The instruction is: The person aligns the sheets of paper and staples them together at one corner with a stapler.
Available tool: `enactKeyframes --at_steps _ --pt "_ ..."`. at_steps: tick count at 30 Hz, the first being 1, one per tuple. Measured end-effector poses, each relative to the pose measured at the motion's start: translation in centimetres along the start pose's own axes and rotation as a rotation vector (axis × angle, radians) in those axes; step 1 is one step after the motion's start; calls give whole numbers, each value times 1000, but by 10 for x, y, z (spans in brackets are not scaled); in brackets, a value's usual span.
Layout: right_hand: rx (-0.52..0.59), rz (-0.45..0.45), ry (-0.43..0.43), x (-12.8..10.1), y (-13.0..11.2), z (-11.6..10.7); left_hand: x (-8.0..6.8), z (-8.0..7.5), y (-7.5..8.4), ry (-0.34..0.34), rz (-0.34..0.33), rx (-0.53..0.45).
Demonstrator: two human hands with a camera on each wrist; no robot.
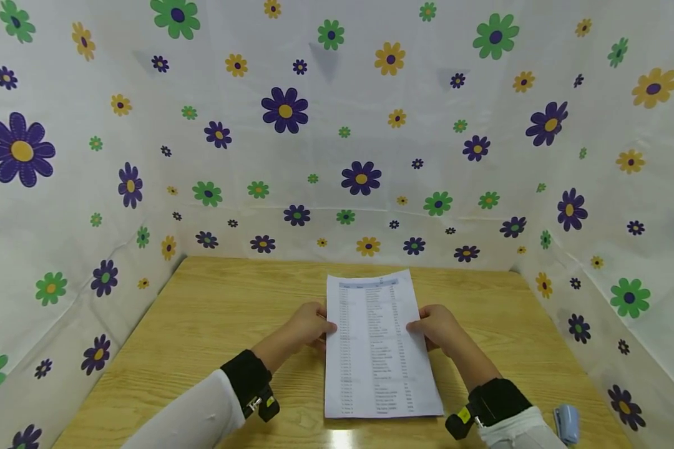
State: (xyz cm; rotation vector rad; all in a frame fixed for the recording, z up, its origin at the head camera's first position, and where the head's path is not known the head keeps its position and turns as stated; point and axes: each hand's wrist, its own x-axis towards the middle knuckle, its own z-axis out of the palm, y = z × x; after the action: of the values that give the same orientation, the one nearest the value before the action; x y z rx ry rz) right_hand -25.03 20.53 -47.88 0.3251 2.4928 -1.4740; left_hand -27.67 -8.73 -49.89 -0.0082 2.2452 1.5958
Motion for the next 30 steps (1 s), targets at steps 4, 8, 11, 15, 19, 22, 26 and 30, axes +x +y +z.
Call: enactKeyframes --at_steps 4,8,11,15,19,22,26,30 --pt "-14 4 0 3 5 0 2 5 -2 -11 -6 21" --pt "-43 11 7 4 11 1 5 9 -6 -5 -11 68" --pt "-69 16 10 6 15 3 7 11 -8 8 -31 88" --pt "-95 26 16 9 19 6 8 13 -10 10 -55 77" --pt "-120 46 31 15 23 8 10 15 -12 9 -50 75" --pt "-130 58 36 18 27 10 12 16 -14 12 -45 79" --pt "-128 58 39 20 29 13 12 16 -16 18 -49 79" --pt "-159 39 66 19 29 14 12 17 -16 37 -45 87"
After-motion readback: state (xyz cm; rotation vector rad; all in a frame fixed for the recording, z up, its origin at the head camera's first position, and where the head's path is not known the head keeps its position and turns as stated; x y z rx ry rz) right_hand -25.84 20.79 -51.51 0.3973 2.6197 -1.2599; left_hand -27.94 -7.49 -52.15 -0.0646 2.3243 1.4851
